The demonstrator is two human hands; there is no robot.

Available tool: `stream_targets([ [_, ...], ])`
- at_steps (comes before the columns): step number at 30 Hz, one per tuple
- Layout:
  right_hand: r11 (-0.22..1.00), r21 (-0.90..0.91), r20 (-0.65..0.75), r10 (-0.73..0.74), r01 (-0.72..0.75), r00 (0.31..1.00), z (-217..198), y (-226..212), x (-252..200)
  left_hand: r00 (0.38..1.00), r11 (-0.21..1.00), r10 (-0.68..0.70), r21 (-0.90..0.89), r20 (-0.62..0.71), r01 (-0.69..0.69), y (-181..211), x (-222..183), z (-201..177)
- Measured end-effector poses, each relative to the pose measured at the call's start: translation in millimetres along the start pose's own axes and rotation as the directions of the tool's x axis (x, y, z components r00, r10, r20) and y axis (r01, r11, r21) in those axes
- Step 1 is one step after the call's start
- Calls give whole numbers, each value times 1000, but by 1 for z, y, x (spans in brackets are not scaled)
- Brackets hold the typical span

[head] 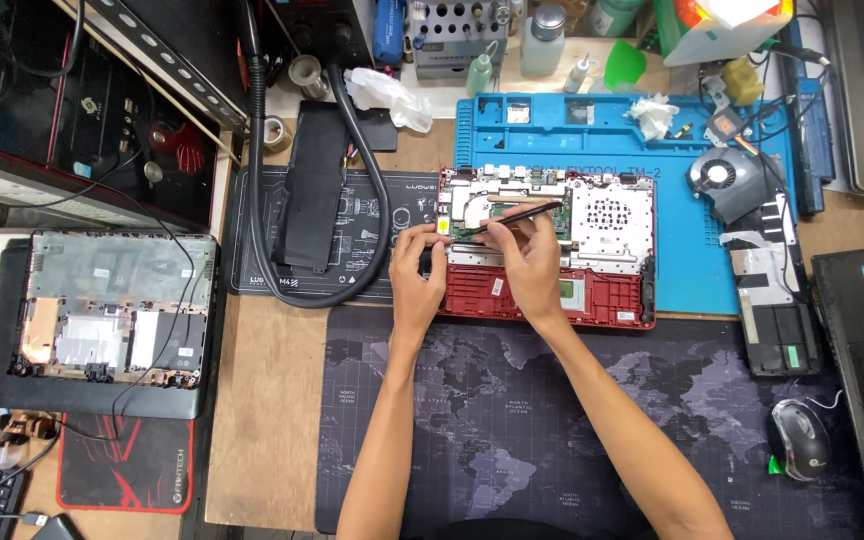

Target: Disassemble a laptop to remove the battery and access internal components on a repair bench.

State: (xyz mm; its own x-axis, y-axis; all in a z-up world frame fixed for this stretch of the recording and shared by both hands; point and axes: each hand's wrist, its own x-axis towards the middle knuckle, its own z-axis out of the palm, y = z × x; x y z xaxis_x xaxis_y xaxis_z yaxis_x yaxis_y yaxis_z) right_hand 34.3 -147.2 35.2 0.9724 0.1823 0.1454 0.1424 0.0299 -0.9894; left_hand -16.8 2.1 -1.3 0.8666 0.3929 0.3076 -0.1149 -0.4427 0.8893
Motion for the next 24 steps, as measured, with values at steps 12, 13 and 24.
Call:
stream_targets([
  [12,995,-103,2,-1,2,1000,1,15,-3,999,999,-35,-15,-8,35,2,2,0],
  [13,995,-104,-1,1,-1,1000,2,13,-3,999,999,-37,-16,-5,36,0,1,1],
  [24,984,-175,11,-22,23,1000,0,11,-6,1000,1000,-31,6,-5,31,0,1,1],
])
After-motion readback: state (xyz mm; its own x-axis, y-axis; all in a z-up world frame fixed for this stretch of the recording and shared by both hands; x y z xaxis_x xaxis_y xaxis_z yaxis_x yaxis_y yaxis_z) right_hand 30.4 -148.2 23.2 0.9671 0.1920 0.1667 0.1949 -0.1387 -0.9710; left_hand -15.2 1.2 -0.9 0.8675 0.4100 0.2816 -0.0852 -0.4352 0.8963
